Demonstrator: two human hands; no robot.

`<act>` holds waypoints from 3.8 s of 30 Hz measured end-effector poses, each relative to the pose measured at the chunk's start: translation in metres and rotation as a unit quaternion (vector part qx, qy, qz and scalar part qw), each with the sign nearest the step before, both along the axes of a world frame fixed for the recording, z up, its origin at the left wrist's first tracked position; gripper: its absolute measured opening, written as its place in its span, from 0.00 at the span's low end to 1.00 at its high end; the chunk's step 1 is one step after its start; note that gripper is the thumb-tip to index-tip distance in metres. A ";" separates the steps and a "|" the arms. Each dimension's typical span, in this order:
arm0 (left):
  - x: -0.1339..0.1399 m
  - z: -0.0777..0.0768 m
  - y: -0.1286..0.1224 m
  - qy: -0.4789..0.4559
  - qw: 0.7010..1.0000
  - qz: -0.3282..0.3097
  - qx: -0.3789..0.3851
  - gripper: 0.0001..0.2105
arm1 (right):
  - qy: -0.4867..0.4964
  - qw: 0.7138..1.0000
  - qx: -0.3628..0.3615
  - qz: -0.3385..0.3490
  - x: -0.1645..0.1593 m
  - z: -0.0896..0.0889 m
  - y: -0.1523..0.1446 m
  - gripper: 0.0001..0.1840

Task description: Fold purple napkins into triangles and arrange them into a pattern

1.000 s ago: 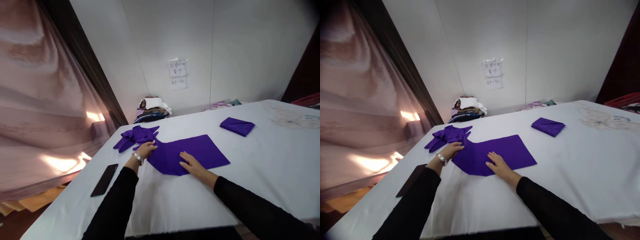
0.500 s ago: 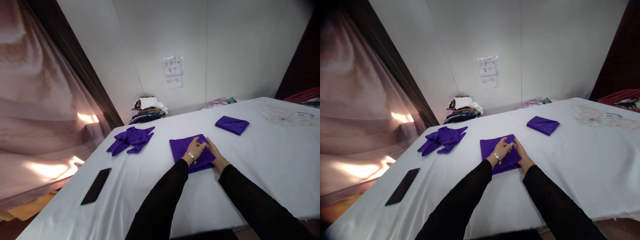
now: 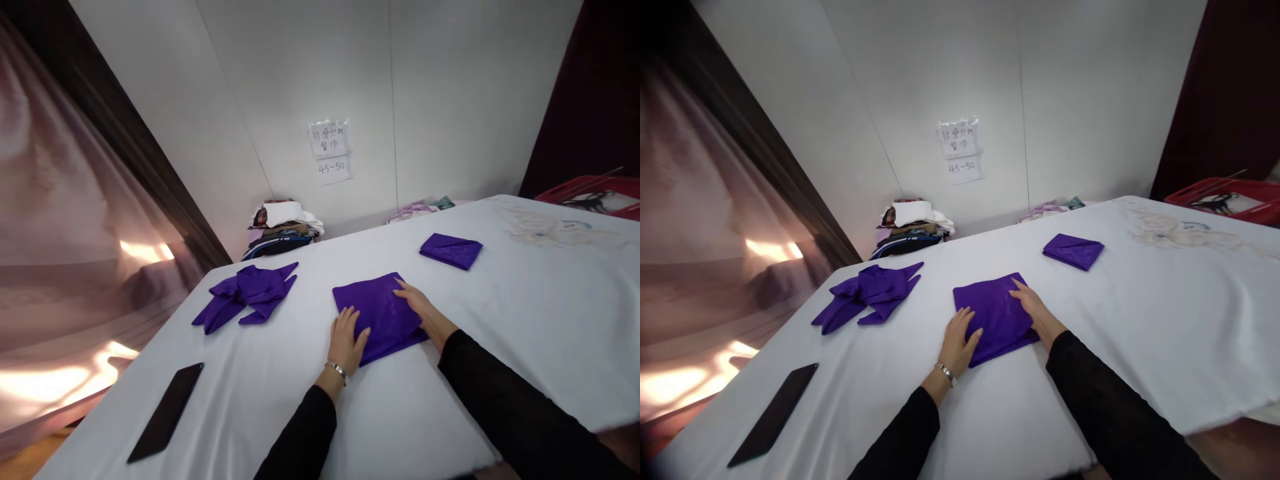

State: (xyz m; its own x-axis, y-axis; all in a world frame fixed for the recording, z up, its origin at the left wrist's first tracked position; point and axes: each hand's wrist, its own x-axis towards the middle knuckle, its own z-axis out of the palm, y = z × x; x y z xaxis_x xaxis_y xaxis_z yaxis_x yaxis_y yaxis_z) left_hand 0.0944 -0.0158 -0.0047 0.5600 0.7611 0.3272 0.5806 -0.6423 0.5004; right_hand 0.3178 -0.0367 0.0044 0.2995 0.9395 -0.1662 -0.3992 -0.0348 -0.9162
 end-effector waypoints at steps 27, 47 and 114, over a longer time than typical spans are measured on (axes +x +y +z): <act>0.002 0.009 -0.012 0.122 0.988 -0.067 -0.064 0.29 | -0.166 0.979 -0.087 -0.082 0.048 -0.007 0.006 0.32; 0.004 -0.001 -0.009 0.164 0.984 -0.056 -0.045 0.27 | -0.115 0.985 -0.118 -0.050 0.055 0.002 -0.017 0.39; -0.008 0.004 -0.052 0.164 0.972 -0.154 -0.069 0.42 | -0.708 0.577 0.140 0.382 -0.060 0.006 0.052 0.33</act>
State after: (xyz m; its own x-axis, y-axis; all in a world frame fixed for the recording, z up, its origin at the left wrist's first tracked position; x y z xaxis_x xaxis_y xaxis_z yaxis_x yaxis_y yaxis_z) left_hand 0.0866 -0.0679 -0.0007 0.8258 0.5640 -0.0011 0.5137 -0.7513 0.4143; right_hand 0.2580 0.0152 0.0107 -0.5704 0.8181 -0.0733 0.7911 0.5233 -0.3168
